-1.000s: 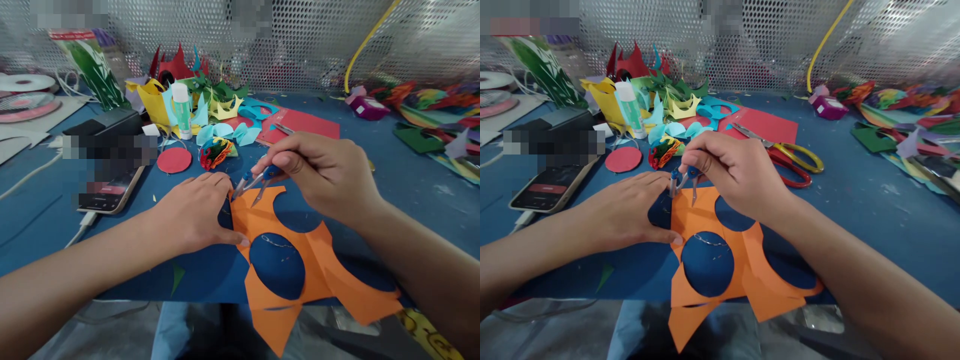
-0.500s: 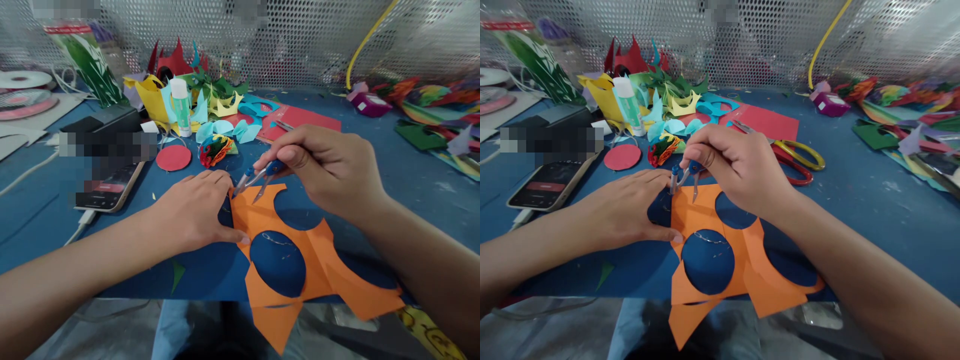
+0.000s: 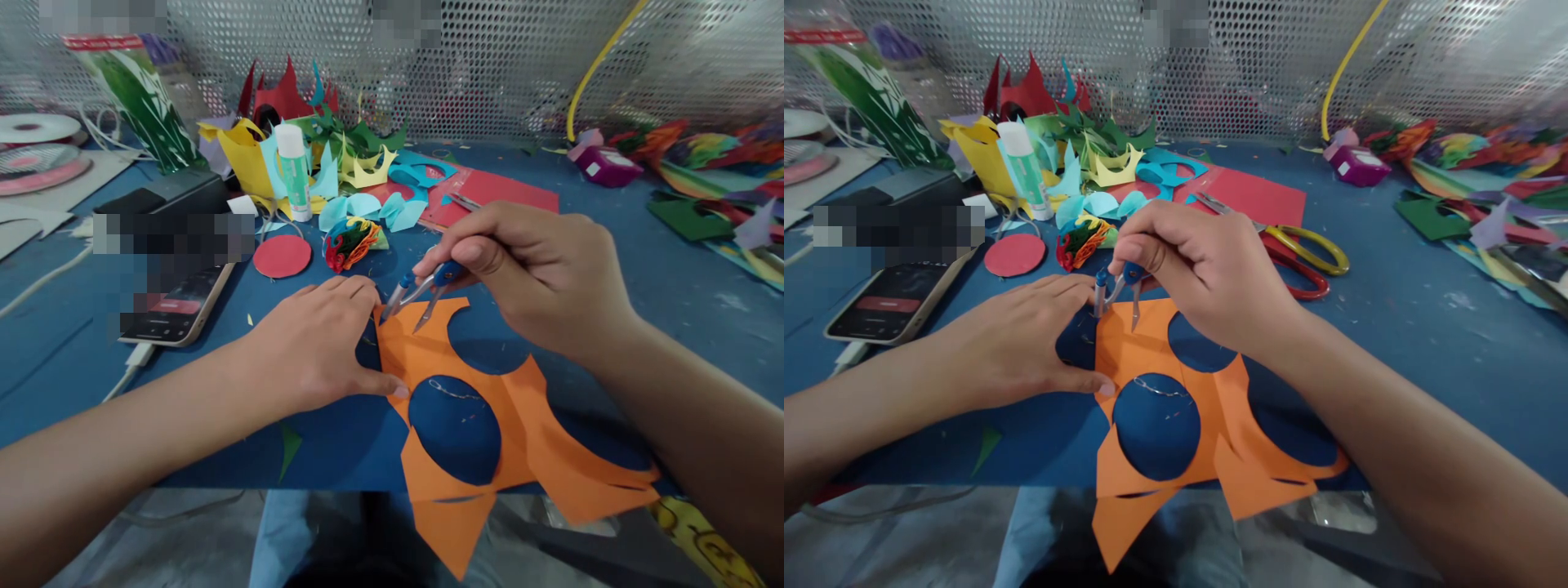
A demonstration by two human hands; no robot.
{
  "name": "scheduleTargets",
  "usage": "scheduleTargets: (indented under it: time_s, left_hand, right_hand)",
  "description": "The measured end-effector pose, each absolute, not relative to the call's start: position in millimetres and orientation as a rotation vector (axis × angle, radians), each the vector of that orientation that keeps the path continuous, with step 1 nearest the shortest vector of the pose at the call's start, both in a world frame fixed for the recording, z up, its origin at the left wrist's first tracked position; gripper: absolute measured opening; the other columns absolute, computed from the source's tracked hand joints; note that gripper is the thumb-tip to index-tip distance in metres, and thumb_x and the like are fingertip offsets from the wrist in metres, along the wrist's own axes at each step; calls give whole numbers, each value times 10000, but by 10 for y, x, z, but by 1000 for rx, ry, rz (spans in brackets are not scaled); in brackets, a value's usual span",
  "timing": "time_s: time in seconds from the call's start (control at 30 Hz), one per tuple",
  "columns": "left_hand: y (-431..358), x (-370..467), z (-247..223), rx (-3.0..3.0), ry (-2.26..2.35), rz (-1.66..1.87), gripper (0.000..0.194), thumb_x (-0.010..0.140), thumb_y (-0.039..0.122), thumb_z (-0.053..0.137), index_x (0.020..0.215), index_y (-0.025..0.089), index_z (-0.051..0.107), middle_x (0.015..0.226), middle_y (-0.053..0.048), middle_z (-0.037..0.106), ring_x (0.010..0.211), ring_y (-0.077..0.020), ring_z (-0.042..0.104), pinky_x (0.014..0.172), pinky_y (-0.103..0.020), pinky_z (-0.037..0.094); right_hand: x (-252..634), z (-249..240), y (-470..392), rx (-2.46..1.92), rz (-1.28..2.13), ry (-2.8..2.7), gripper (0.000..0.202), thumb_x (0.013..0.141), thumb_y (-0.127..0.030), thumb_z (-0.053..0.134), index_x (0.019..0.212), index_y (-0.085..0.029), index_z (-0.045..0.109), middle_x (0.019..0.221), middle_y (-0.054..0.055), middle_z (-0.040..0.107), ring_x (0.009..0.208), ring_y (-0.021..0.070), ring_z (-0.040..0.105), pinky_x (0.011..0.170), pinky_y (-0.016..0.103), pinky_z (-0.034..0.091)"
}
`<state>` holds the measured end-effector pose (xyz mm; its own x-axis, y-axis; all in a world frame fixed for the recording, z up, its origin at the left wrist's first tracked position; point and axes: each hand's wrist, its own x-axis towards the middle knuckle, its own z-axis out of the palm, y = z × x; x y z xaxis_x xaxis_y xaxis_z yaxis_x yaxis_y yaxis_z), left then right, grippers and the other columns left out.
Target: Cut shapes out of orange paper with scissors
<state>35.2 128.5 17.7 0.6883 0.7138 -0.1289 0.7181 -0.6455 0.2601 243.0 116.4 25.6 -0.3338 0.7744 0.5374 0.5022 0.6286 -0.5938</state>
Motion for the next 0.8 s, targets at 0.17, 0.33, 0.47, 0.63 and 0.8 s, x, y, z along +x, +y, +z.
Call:
scheduleTargets:
  time_s: [0.17,0.33,0.47,0.63,0.8]
  left_hand:
    - [1293,359,165,2624,1135,-23,610,669,720,607,988,206,525,1067,-82,598,1047,-314,557,844,-416,453]
    - [1295,355,167,2630,1134,-29,625,669,692,631,1010,174,556,1070,-96,609,1069,-326,559,877,-437,459]
    - [1293,346,144,2633,1148,-24,738,669,719,612,1143,156,560,1219,-121,581,1195,-351,505,943,-438,442]
    - [1302,347,131,2633,1162,-49,777,655,740,605,1171,162,552,1257,-129,568,1210,-351,495,934,-436,454]
    - [1272,355,180,2653,1152,-64,730,712,705,592,1192,158,538,1253,-137,567,1169,-334,517,970,-446,429]
  right_hand:
    - [2424,258,1167,-997,397,-2012,236,956,-326,485,842,-174,625,786,5,699,672,85,652,604,202,522]
    - [2436,313,1163,-982,428,-2084,218,953,-281,489,851,-163,642,804,-1,705,734,51,651,668,138,507]
    - [2471,374,1171,-965,449,-2109,193,945,-253,502,889,-173,669,843,-10,710,785,46,633,717,133,496]
    - [2462,374,1166,-932,623,-2013,122,890,-244,589,922,-252,706,804,-60,716,721,57,644,625,146,523]
    - [2387,370,1086,-798,721,-1933,51,813,-162,681,820,-212,678,789,-62,702,764,45,681,674,110,557]
